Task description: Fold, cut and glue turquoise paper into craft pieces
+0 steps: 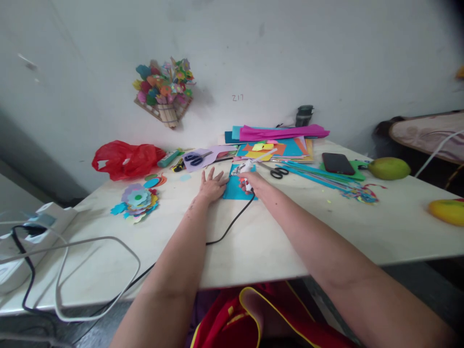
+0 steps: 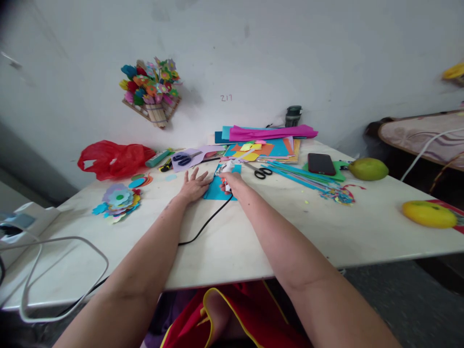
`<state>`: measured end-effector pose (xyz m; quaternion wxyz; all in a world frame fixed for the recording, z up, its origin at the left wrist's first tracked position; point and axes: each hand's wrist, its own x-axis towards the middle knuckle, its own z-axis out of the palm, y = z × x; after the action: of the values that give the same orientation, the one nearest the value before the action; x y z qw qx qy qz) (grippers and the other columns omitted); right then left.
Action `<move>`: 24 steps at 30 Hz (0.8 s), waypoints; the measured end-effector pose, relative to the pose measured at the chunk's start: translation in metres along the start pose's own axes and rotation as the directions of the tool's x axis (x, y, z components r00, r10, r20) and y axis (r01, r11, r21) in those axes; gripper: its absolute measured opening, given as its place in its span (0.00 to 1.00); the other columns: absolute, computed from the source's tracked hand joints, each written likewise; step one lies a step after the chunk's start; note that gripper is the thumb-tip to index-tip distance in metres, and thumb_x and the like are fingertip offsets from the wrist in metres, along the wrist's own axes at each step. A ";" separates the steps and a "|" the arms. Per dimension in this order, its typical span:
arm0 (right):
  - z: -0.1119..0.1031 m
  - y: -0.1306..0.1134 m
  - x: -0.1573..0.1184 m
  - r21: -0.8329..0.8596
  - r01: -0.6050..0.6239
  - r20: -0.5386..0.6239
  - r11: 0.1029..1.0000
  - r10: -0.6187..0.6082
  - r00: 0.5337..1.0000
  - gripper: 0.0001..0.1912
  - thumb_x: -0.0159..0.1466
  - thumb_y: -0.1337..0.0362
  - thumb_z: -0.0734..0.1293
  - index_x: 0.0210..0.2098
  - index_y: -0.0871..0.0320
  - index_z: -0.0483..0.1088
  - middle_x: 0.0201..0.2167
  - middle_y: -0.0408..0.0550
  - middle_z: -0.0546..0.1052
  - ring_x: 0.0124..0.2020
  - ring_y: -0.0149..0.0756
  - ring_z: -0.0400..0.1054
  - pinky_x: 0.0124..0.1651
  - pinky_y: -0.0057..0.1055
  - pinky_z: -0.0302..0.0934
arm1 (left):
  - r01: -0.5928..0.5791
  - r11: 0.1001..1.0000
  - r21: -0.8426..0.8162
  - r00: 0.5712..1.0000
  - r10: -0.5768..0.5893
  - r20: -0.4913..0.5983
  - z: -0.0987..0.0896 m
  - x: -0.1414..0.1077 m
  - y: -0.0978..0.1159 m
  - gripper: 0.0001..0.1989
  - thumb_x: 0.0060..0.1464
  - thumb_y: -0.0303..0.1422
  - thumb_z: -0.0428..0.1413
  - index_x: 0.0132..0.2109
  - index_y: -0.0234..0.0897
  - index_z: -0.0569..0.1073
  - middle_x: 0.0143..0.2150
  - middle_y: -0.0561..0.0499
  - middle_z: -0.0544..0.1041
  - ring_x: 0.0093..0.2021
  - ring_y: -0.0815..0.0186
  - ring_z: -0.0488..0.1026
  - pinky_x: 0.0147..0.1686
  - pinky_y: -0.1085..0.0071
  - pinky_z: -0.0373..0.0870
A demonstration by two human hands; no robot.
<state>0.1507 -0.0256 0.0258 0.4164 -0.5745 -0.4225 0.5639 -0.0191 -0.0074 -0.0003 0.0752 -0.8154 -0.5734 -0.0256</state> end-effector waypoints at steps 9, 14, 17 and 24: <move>-0.001 0.001 0.003 -0.028 -0.004 0.003 1.000 0.004 1.000 0.09 0.59 0.63 0.64 0.27 0.62 0.64 0.17 0.46 0.69 0.14 0.27 0.61 0.13 0.23 0.53 | 0.076 0.991 -0.114 0.993 -0.065 0.099 -0.010 -0.009 0.000 0.31 0.52 0.56 0.38 0.61 0.54 0.57 0.68 0.60 0.43 0.66 0.52 0.25 0.58 0.45 0.23; -0.001 0.002 0.003 -0.043 -0.006 -0.003 0.999 0.005 1.000 0.08 0.59 0.63 0.64 0.27 0.62 0.65 0.17 0.46 0.70 0.14 0.27 0.61 0.13 0.23 0.54 | 0.097 0.984 -0.150 0.977 -0.066 0.203 -0.016 -0.013 -0.001 0.37 0.49 0.59 0.40 0.64 0.53 0.51 0.68 0.57 0.39 0.65 0.52 0.21 0.57 0.44 0.21; -0.002 0.003 0.004 -0.052 -0.001 -0.002 0.999 0.001 1.000 0.08 0.59 0.63 0.64 0.28 0.62 0.65 0.18 0.46 0.70 0.14 0.27 0.61 0.13 0.23 0.54 | 0.112 0.980 -0.166 0.972 -0.074 0.222 -0.017 -0.015 -0.003 0.38 0.48 0.60 0.39 0.64 0.53 0.50 0.68 0.57 0.38 0.64 0.52 0.19 0.57 0.43 0.21; -0.001 0.003 0.005 -0.056 0.001 -0.010 0.998 -0.001 1.000 0.08 0.59 0.63 0.64 0.28 0.63 0.66 0.17 0.45 0.70 0.14 0.28 0.61 0.14 0.23 0.55 | 0.132 0.968 -0.212 0.969 -0.081 0.232 -0.017 -0.016 -0.005 0.37 0.48 0.60 0.38 0.63 0.55 0.52 0.68 0.58 0.39 0.64 0.52 0.19 0.56 0.44 0.19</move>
<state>0.1519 -0.0218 0.0216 0.4024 -0.5885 -0.4366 0.5487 -0.0286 -0.0233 0.0151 -0.0840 -0.7842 -0.6147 -0.0037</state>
